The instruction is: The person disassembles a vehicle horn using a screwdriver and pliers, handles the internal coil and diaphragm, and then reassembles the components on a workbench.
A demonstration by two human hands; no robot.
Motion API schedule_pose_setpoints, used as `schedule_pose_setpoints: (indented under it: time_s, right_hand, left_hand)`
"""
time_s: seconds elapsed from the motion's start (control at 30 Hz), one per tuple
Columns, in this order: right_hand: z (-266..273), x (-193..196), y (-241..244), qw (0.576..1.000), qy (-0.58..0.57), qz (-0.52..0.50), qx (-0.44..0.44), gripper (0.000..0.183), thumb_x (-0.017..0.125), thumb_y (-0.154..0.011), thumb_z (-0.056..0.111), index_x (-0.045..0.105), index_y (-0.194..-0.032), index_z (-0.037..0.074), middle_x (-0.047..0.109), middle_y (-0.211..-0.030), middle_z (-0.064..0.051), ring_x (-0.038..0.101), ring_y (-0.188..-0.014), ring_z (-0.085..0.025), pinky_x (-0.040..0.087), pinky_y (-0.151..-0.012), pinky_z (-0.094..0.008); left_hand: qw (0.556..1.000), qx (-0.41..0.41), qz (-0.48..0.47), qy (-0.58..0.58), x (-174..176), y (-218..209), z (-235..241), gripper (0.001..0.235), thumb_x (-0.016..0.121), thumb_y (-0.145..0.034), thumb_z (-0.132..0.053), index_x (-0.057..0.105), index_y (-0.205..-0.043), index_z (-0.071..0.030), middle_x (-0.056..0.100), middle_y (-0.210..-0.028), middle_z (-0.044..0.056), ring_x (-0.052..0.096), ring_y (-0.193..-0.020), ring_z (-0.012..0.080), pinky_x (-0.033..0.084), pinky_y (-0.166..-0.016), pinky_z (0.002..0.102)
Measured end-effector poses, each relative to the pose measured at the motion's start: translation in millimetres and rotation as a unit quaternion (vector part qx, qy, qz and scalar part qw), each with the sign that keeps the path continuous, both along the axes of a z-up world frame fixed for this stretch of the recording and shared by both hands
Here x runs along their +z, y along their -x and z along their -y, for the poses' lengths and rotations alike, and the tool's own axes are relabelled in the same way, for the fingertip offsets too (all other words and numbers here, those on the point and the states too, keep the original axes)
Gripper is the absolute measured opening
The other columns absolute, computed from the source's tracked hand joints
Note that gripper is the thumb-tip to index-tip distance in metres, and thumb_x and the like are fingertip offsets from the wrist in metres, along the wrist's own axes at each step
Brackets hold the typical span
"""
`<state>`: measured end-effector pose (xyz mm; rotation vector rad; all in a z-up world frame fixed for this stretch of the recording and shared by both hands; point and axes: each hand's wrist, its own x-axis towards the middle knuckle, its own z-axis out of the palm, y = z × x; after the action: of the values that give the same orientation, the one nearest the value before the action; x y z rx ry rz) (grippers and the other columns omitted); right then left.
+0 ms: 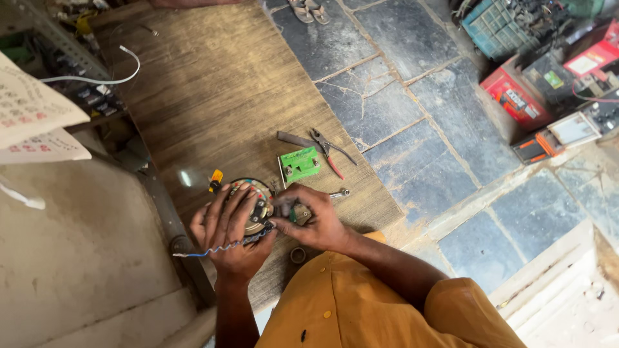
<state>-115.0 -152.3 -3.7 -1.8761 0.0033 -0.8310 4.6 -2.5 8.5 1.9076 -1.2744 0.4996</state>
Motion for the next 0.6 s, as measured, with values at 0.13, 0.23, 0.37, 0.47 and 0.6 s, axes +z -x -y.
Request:
schedule_pose_setpoints:
  time_s: [0.13, 0.23, 0.37, 0.47, 0.6]
  right_hand:
    - [-10, 7, 3, 0.987, 0.149, 0.005, -0.056, 0.046, 0.078, -0.093, 0.008, 0.063, -0.134, -0.004, 0.069, -0.106, -0.016, 0.070, -0.090, -0.024, 0.060, -0.076, -0.036]
    - [-15, 8, 7, 0.974, 0.207, -0.025, -0.090, 0.037, 0.079, -0.093, 0.012, 0.070, -0.127, 0.002, 0.071, -0.098, -0.011, 0.071, -0.083, -0.025, 0.059, -0.072, -0.038]
    - [-10, 5, 7, 0.982, 0.183, 0.010, -0.036, 0.034, 0.077, -0.095, 0.011, 0.067, -0.125, 0.003, 0.070, -0.099, -0.012, 0.071, -0.082, -0.023, 0.060, -0.072, -0.035]
    - [-2, 0, 0, 0.985, 0.154, 0.084, 0.000, 0.022, 0.073, -0.098, 0.008, 0.067, -0.119, 0.010, 0.071, -0.103, -0.009, 0.072, -0.087, -0.021, 0.062, -0.077, -0.032]
    - [-10, -2, 4, 0.975, 0.201, -0.014, -0.096, 0.028, 0.072, -0.091, 0.004, 0.070, -0.119, -0.001, 0.069, -0.095, -0.013, 0.068, -0.078, -0.023, 0.058, -0.067, -0.035]
  left_hand:
    - [1.000, 0.021, -0.008, -0.008, -3, -2, 1, 0.057, 0.083, -0.078, -0.027, 0.068, -0.131, -0.013, 0.068, -0.139, 0.004, 0.059, -0.136, 0.0262, 0.035, -0.112, 0.048]
    - [0.999, 0.036, -0.009, -0.005, -3, -3, 2, 0.058, 0.080, -0.078, -0.025, 0.065, -0.132, -0.012, 0.069, -0.138, 0.005, 0.060, -0.135, 0.0263, 0.036, -0.112, 0.048]
    - [0.999, 0.022, -0.020, 0.012, 0, -3, 3, 0.061, 0.082, -0.078, -0.028, 0.063, -0.134, -0.010, 0.068, -0.138, 0.007, 0.061, -0.133, 0.0271, 0.036, -0.109, 0.047]
    - [0.999, 0.009, -0.027, 0.028, 0, -4, 6, 0.063, 0.085, -0.079, -0.028, 0.063, -0.134, -0.010, 0.067, -0.138, 0.008, 0.061, -0.133, 0.0277, 0.036, -0.110, 0.047]
    - [0.999, 0.011, -0.022, 0.020, -2, -1, 5, 0.062, 0.084, -0.077, -0.020, 0.064, -0.135, -0.009, 0.068, -0.139, 0.007, 0.062, -0.135, 0.0283, 0.037, -0.111, 0.047]
